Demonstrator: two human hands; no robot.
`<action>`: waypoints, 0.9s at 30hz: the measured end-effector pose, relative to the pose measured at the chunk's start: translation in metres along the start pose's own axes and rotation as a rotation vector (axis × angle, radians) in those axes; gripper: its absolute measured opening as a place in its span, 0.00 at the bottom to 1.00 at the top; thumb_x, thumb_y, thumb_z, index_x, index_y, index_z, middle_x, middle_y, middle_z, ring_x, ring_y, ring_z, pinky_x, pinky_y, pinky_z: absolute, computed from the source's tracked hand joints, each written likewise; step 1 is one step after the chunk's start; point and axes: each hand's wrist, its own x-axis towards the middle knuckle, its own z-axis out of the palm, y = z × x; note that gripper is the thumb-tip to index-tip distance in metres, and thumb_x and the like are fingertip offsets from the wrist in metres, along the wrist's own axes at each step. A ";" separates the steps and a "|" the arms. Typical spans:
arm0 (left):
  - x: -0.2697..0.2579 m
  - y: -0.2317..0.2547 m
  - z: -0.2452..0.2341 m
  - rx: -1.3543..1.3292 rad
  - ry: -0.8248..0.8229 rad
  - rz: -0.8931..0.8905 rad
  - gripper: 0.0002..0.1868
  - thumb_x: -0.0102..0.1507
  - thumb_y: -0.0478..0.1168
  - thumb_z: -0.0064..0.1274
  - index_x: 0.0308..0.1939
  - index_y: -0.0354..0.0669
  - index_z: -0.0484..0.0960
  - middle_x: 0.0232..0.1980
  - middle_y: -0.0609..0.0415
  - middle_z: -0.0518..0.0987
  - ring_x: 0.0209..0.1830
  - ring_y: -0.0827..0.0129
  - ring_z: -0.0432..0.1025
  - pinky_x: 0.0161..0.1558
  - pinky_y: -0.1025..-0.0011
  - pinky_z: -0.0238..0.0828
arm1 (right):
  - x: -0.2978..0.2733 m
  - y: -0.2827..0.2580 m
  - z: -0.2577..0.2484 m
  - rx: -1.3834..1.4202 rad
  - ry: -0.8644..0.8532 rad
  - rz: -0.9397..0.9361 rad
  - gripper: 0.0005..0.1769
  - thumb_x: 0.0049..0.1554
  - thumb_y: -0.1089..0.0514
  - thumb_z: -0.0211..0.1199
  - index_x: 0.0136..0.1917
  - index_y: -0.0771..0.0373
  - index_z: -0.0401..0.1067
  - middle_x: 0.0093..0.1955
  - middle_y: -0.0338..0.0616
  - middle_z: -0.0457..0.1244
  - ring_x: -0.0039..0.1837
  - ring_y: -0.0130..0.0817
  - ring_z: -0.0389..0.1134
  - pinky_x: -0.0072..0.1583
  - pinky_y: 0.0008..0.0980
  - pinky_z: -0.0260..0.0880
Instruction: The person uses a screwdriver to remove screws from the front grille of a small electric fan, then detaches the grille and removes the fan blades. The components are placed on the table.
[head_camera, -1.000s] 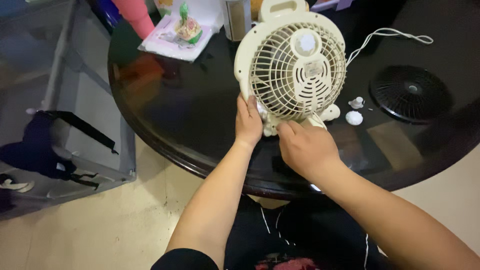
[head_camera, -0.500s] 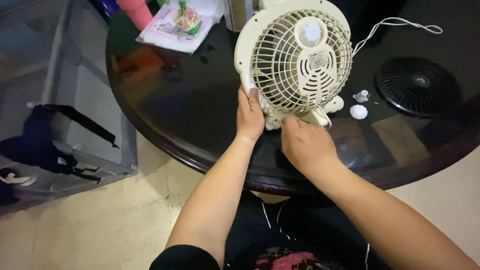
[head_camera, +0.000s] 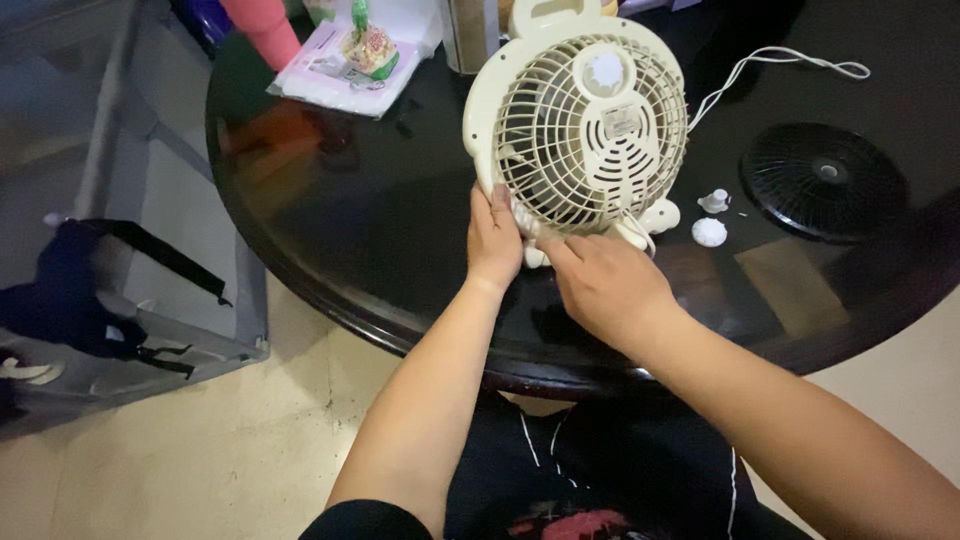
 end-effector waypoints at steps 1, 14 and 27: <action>0.000 0.000 0.000 -0.022 0.000 0.006 0.23 0.74 0.51 0.34 0.68 0.45 0.67 0.58 0.41 0.80 0.57 0.50 0.77 0.56 0.59 0.71 | 0.000 -0.002 0.000 -0.030 0.008 0.035 0.22 0.55 0.61 0.62 0.63 0.62 0.69 0.37 0.43 0.66 0.38 0.43 0.68 0.42 0.40 0.68; -0.005 0.007 -0.002 -0.017 -0.014 0.015 0.23 0.73 0.52 0.35 0.68 0.44 0.66 0.55 0.40 0.81 0.54 0.49 0.78 0.54 0.59 0.72 | 0.000 -0.007 0.011 0.013 0.047 0.045 0.23 0.53 0.66 0.60 0.63 0.62 0.69 0.42 0.46 0.65 0.46 0.44 0.68 0.48 0.42 0.70; -0.004 0.006 -0.001 0.014 -0.017 -0.010 0.23 0.73 0.52 0.35 0.68 0.47 0.66 0.53 0.41 0.82 0.52 0.49 0.78 0.53 0.58 0.72 | 0.010 -0.018 -0.004 0.014 -0.051 0.201 0.17 0.57 0.64 0.59 0.60 0.58 0.68 0.43 0.45 0.67 0.43 0.45 0.71 0.44 0.43 0.71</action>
